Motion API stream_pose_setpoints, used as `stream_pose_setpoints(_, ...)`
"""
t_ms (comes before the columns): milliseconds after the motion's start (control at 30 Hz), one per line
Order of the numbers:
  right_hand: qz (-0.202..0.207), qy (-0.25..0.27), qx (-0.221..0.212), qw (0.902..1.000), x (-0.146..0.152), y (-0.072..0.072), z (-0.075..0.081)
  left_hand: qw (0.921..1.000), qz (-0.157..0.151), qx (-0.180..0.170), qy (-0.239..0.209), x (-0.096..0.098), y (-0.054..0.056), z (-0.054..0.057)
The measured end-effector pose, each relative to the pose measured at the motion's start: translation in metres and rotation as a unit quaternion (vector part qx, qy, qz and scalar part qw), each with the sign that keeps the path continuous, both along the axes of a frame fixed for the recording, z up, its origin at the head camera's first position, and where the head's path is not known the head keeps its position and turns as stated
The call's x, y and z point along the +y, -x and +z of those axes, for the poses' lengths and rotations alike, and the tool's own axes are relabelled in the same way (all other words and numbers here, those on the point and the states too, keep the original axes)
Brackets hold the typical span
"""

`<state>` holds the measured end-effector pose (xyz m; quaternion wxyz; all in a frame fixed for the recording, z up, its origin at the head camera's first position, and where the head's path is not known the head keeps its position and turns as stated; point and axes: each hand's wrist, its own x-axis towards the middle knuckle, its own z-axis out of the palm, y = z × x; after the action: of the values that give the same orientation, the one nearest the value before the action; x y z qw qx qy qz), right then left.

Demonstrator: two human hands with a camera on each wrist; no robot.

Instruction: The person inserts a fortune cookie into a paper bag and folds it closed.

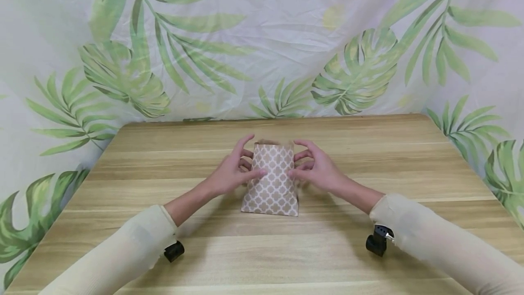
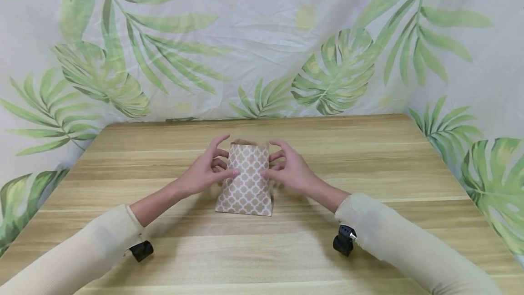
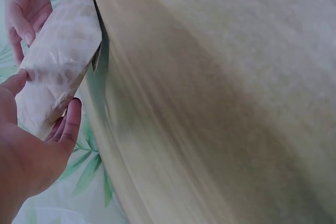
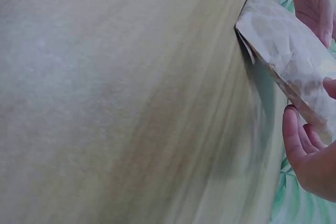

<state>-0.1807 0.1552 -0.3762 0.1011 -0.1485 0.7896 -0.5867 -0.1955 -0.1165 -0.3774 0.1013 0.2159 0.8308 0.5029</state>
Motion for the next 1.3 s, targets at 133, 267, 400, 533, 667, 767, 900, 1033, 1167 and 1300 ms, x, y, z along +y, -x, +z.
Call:
stream_pose_setpoints(133,-0.007,0.010,0.015,0.9998,-0.001,0.002,0.004,0.9996,-0.006,0.016,-0.023,0.003,-0.001,0.002)
stream_pose_setpoints(267,-0.008,0.015,0.054,0.9984,-0.002,0.002,0.008,0.9967,-0.018,0.064,-0.046,0.007,-0.003,0.001)
stream_pose_setpoints(400,-0.005,0.009,0.097,0.9952,-0.001,0.001,0.013,0.9911,-0.023,0.118,-0.058,0.009,-0.005,0.000)
stream_pose_setpoints(533,-0.010,-0.003,0.162,0.9867,0.000,-0.001,0.017,0.9814,-0.024,0.179,-0.066,0.010,-0.007,0.003)
stream_pose_setpoints(667,-0.015,-0.024,0.250,0.9678,0.000,-0.004,0.021,0.9554,-0.033,0.287,-0.061,0.011,-0.009,0.004)
stream_pose_setpoints(767,-0.013,-0.039,0.307,0.9510,0.002,-0.005,0.022,0.9327,-0.041,0.354,-0.057,0.011,-0.009,0.004)
stream_pose_setpoints(900,-0.005,-0.042,0.371,0.9276,0.004,-0.005,0.022,0.9173,-0.049,0.392,-0.048,0.011,-0.010,0.005)
stream_pose_setpoints(1033,0.014,-0.043,0.443,0.8953,0.007,-0.006,0.021,0.9046,-0.058,0.421,-0.034,0.009,-0.012,0.007)
stream_pose_setpoints(1167,0.046,-0.062,0.501,0.8622,0.010,-0.007,0.025,0.8906,-0.065,0.450,-0.015,0.008,-0.016,0.010)
stream_pose_setpoints(1300,0.065,-0.094,0.513,0.8507,0.012,-0.010,0.027,0.8812,-0.068,0.468,0.003,0.007,-0.019,0.012)
